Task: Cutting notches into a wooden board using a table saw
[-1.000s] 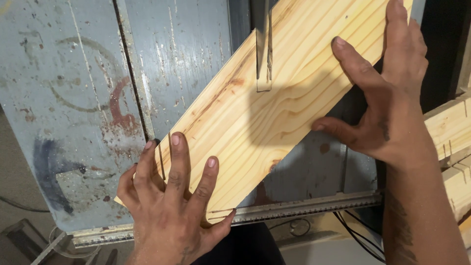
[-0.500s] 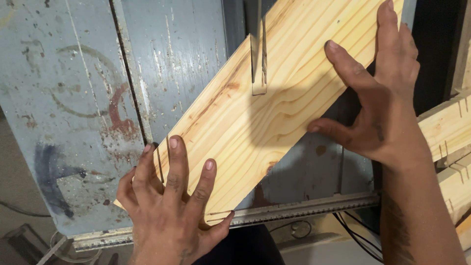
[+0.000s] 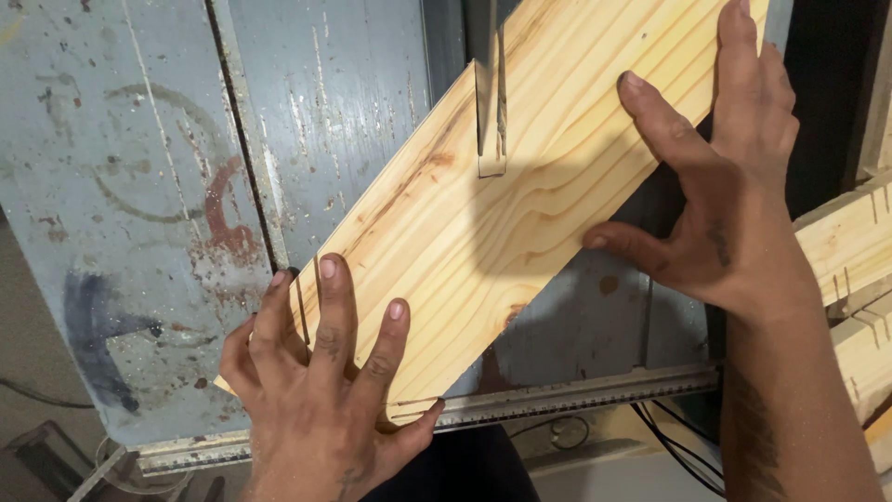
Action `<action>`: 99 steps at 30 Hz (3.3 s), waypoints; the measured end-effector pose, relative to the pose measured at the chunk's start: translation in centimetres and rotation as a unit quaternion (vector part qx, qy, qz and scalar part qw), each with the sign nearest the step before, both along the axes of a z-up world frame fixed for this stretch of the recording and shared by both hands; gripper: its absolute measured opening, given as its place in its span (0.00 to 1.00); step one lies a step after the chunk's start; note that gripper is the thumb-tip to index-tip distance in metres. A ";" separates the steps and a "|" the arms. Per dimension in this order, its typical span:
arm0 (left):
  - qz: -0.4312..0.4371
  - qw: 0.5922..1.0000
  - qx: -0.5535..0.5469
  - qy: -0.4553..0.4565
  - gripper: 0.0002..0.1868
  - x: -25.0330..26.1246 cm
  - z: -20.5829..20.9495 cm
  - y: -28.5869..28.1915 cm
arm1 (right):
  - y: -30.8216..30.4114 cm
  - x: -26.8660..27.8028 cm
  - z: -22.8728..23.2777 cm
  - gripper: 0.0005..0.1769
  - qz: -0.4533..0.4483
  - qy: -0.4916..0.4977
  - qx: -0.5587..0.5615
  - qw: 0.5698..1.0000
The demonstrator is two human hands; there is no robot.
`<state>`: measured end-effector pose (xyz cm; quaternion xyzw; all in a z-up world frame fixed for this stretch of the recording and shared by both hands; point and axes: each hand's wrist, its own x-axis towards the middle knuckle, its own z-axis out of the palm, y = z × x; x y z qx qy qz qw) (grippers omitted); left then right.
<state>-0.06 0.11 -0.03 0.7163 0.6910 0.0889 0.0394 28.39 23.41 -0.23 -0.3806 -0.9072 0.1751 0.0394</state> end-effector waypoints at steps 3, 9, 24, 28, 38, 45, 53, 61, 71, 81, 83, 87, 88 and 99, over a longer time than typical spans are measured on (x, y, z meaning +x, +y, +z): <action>-0.001 1.000 -0.002 -0.007 0.46 0.0 0.1 0.0 | 0.0 0.2 -0.1 0.60 -0.001 -0.005 0.000 1.000; -0.001 1.000 0.006 -0.015 0.44 0.0 0.1 -0.1 | 0.1 0.0 0.0 0.59 0.012 -0.002 0.023 1.000; 0.033 0.999 0.000 0.000 0.48 2.8 0.6 -5.5 | -6.1 0.8 1.4 0.58 -0.028 0.028 -0.039 0.998; 0.042 0.999 0.028 -0.001 0.45 4.0 0.5 -8.8 | -9.5 0.4 2.4 0.54 -0.035 0.072 -0.075 0.994; 0.000 0.999 0.022 -0.030 0.47 5.8 1.1 -10.9 | -13.4 4.0 3.3 0.51 -0.088 0.025 -0.052 0.994; -0.049 0.998 -0.026 -0.038 0.67 6.6 1.4 -4.6 | -13.2 2.5 3.1 0.60 0.014 0.002 0.013 1.000; -0.046 0.994 -0.009 -0.103 0.67 3.8 -0.3 -8.9 | -9.7 3.2 3.8 0.52 -0.018 0.072 -0.056 0.996; -0.046 0.986 0.079 -0.139 0.69 4.6 -0.3 -6.1 | -9.6 -1.5 7.3 0.73 -0.288 0.049 -0.173 0.941; -0.020 0.985 0.095 -0.143 0.71 6.4 -0.8 -4.5 | -6.1 1.3 3.9 0.62 -0.221 0.124 -0.150 0.956; -0.024 0.982 0.104 -0.157 0.68 5.1 -1.3 -3.3 | -7.7 -1.6 5.4 0.59 -0.283 -0.045 -0.206 0.935; -0.035 0.981 0.111 -0.158 0.66 4.9 -1.5 -3.1 | -8.7 1.8 2.0 0.69 -0.027 0.067 -0.018 0.997; -0.031 0.982 0.102 -0.157 0.65 4.6 -1.5 -2.9 | -9.1 1.4 1.6 0.66 -0.030 0.059 -0.016 0.998; -0.032 0.982 0.100 -0.159 0.65 4.6 -1.5 -2.9 | -9.1 1.4 1.5 0.67 -0.033 0.052 -0.011 0.998; -0.044 0.983 0.090 -0.153 0.62 4.1 -1.4 -2.3 | -8.7 1.0 1.6 0.67 -0.032 0.038 0.003 0.999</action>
